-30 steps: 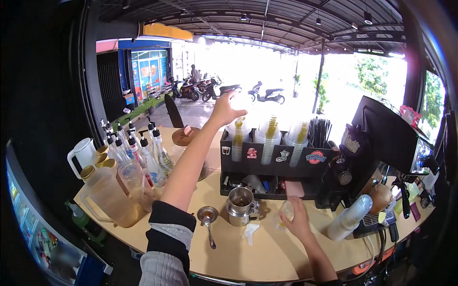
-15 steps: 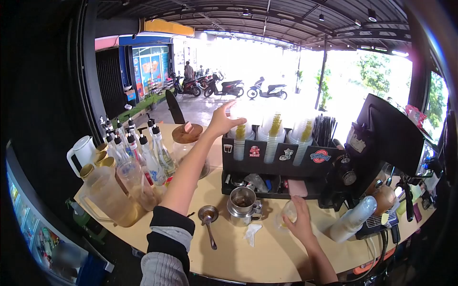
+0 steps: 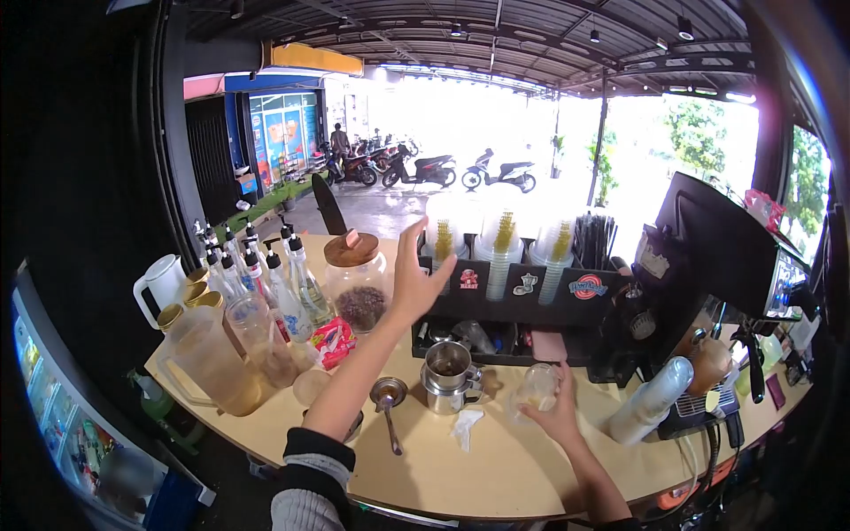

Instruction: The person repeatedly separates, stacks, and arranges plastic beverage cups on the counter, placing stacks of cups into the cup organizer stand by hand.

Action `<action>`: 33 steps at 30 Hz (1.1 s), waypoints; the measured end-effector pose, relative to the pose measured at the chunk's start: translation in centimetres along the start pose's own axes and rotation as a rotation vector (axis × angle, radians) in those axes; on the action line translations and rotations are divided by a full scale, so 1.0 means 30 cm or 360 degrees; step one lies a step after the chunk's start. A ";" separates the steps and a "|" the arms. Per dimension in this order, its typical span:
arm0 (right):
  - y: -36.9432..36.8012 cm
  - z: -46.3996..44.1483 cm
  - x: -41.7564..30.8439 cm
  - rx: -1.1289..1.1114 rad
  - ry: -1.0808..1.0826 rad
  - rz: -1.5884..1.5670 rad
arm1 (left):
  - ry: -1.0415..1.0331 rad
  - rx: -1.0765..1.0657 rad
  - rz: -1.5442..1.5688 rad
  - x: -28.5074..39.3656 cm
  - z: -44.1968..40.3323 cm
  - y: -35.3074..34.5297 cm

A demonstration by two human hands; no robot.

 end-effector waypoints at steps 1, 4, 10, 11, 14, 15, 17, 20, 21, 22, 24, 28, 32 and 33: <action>0.000 0.014 0.019 -0.0029 -0.0121 -0.0057 | 0.0057 -0.0042 0.0068 0.043 0.039 0.005; -0.023 0.044 0.069 -0.0026 0.0013 0.0038 | 0.0114 -0.0230 0.0160 0.164 0.200 -0.022; 0.003 0.046 0.076 0.0037 -0.0198 -0.0170 | 0.0007 -0.0571 0.0345 0.318 0.473 -0.133; 0.016 0.046 0.068 0.0037 -0.0198 -0.0170 | 0.0028 -0.0551 0.0365 0.328 0.496 -0.138; 0.118 0.045 -0.061 0.0195 -0.0024 -0.0084 | 0.0129 -0.0556 0.0407 0.356 0.536 -0.164; 0.140 0.048 -0.156 0.0200 0.0202 0.0119 | 0.0315 -0.0560 0.0468 0.376 0.533 -0.165; 0.164 0.066 -0.294 0.0198 0.0416 0.0327 | 0.0540 -0.0628 0.0526 0.385 0.550 -0.188; 0.151 0.097 -0.453 0.0168 0.0682 0.0815 | 0.0499 -0.0695 0.0614 0.397 0.580 -0.227; 0.158 0.111 -0.486 0.0191 0.0761 0.0832 | 0.0600 -0.0751 0.0675 0.376 0.603 -0.246; 0.172 0.126 -0.515 0.0215 0.0833 0.0851 | 0.0604 -0.0774 0.0687 0.368 0.614 -0.254; 0.249 0.133 -0.548 0.0284 0.0754 0.0597 | 0.0898 -0.0694 0.1126 0.327 0.636 -0.258; 0.348 0.101 -0.392 0.0394 0.0306 -0.0205 | 0.1152 -0.0627 0.1475 0.248 0.683 -0.253; 0.224 0.097 -0.249 -0.0196 -0.0219 -0.1074 | 0.1053 -0.0904 0.1471 0.311 0.695 -0.261; 0.226 0.101 -0.282 -0.0180 -0.0205 -0.1072 | 0.1051 -0.0908 0.1471 0.329 0.689 -0.254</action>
Point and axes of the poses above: each hand's wrist, its own z-axis away from the middle knuckle, its own y-axis out of the back of the hand, x = y × z, the point moved 10 cm from there along -z, towards the middle knuckle, and after that the axes turned 1 degree about z, right-handed, at the moved point
